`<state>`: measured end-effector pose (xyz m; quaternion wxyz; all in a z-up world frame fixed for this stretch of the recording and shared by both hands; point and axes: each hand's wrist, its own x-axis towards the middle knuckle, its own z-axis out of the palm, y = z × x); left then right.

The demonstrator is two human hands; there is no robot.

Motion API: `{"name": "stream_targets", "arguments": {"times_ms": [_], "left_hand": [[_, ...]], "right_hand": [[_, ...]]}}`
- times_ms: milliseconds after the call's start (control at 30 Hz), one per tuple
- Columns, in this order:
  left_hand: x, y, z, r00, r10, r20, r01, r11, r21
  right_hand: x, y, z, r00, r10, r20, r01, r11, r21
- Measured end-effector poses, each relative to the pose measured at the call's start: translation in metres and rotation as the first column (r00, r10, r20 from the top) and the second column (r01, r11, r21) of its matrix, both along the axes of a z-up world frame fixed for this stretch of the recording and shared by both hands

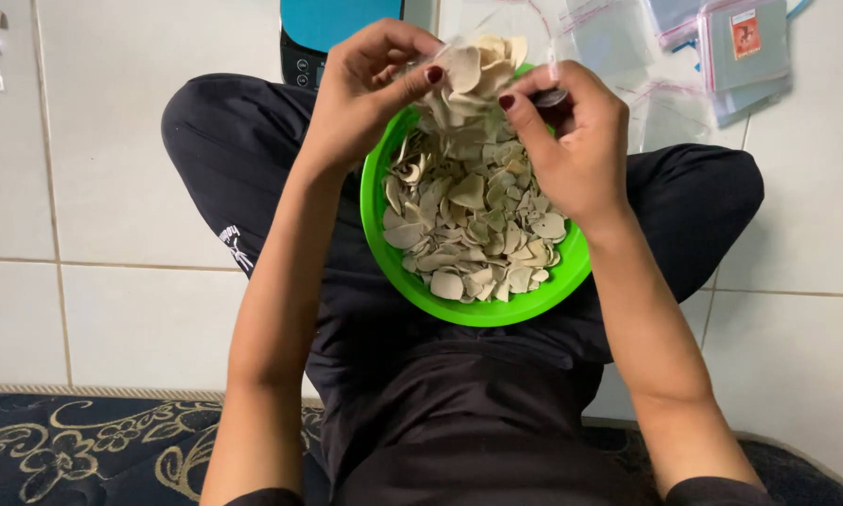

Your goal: Packaging dried food chips into small plastic bags and weighing them on a digital scale.

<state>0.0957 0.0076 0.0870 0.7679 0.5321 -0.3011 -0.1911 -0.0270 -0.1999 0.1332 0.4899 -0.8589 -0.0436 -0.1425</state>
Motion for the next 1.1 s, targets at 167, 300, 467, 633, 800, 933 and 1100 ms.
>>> {"name": "stream_targets", "arguments": {"times_ms": [167,300,467,633,800,933,1100], "left_hand": [[0.036,0.006,-0.037,0.993,0.113,-0.039,-0.114,0.993,-0.032],[0.073,0.017,-0.078,0.938,0.345,-0.040,-0.345,0.939,0.008],[0.103,0.027,-0.101,0.813,0.565,0.137,-0.580,0.767,0.275],[0.135,0.027,-0.161,0.812,0.584,0.021,-0.574,0.790,0.216],[0.142,0.025,-0.171,0.802,0.593,-0.068,-0.541,0.770,0.337],[0.150,0.029,-0.187,0.796,0.599,-0.082,-0.534,0.760,0.372],[0.146,0.026,-0.176,0.699,0.715,0.024,-0.591,0.559,0.581]], "right_hand": [[0.006,-0.008,0.009,0.999,-0.022,-0.037,0.024,0.997,0.073],[-0.002,-0.030,0.003,0.994,-0.096,-0.045,0.101,0.989,0.109],[-0.023,-0.044,0.001,0.961,-0.252,-0.115,0.269,0.949,0.166],[-0.048,-0.051,-0.008,0.902,-0.383,-0.202,0.411,0.902,0.127],[-0.061,-0.053,-0.016,0.868,-0.427,-0.254,0.473,0.867,0.160],[-0.063,-0.052,-0.020,0.865,-0.427,-0.265,0.474,0.868,0.147],[-0.066,-0.055,-0.026,0.855,-0.440,-0.274,0.491,0.857,0.155]]}}
